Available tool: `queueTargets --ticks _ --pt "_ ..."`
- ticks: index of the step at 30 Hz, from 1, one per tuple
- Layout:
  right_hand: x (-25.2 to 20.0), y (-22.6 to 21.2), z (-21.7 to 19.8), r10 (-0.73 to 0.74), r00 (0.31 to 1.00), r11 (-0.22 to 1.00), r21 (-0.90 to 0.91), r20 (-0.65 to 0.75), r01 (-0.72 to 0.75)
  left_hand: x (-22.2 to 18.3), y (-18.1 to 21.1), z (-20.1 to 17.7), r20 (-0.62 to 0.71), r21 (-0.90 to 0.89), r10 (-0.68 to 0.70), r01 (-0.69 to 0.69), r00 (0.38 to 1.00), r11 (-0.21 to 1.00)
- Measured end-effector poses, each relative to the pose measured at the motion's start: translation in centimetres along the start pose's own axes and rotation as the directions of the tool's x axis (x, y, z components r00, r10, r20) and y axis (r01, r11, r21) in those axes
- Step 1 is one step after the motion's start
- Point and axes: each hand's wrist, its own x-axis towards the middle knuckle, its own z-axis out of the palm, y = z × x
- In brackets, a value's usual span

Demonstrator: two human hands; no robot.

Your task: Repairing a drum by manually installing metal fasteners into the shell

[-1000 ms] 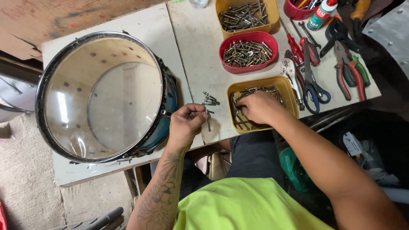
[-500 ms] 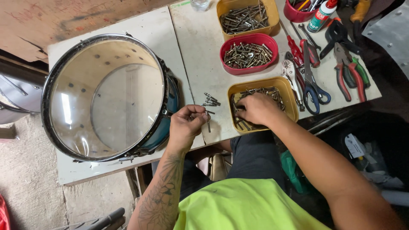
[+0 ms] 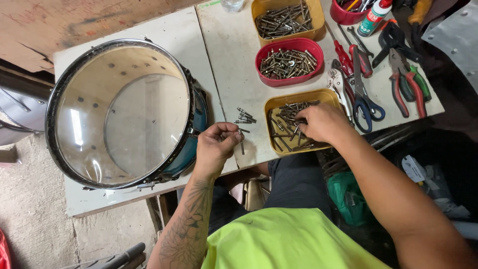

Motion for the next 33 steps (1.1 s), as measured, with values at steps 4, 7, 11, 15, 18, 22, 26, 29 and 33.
queueTargets --ticks 4,7,11,15,18,22,26,29,33 --pt "0.3 1.0 0.2 -0.009 1.0 1.0 -0.009 -0.017 0.009 -0.1 0.4 0.2 0.004 -0.001 -0.004 0.004 1.0 1.0" --pt "0.0 0.5 0.3 -0.004 0.999 0.999 -0.046 -0.034 0.002 0.0 0.3 0.2 0.008 0.009 -0.001 0.001 1.0 1.0" --pt "0.6 -1.4 1.4 -0.032 0.999 0.999 0.012 -0.004 0.032 0.2 -0.3 0.4 0.021 0.0 0.001 -0.001 1.0 1.0" --pt "6.1 1.4 8.6 -0.052 0.998 0.998 -0.022 -0.038 0.051 -0.1 0.7 1.6 0.029 0.001 -0.002 0.002 1.0 1.0" --pt "8.0 2.0 10.5 -0.096 0.995 0.987 -0.135 -0.031 0.091 -0.1 0.4 1.7 0.03 0.006 -0.005 0.005 1.0 1.0" --pt "3.4 -0.1 4.7 -0.067 0.997 0.989 0.133 -0.044 0.073 0.0 1.0 2.7 0.04 0.018 0.006 -0.006 0.999 1.0" --pt "3.3 2.9 6.1 -0.292 0.945 0.157 0.967 -0.147 0.199 0.2 0.2 3.8 0.07 0.023 0.005 -0.007 0.998 1.0" --pt "2.9 3.8 6.6 -0.451 0.867 -0.214 0.969 -0.213 0.126 0.4 0.3 5.4 0.115 0.031 0.014 -0.017 0.993 0.999" --pt "2.4 4.4 7.0 -0.476 0.838 -0.205 0.96 -0.267 0.19 0.5 -0.1 7.4 0.153 -0.024 0.035 -0.031 0.988 0.999"
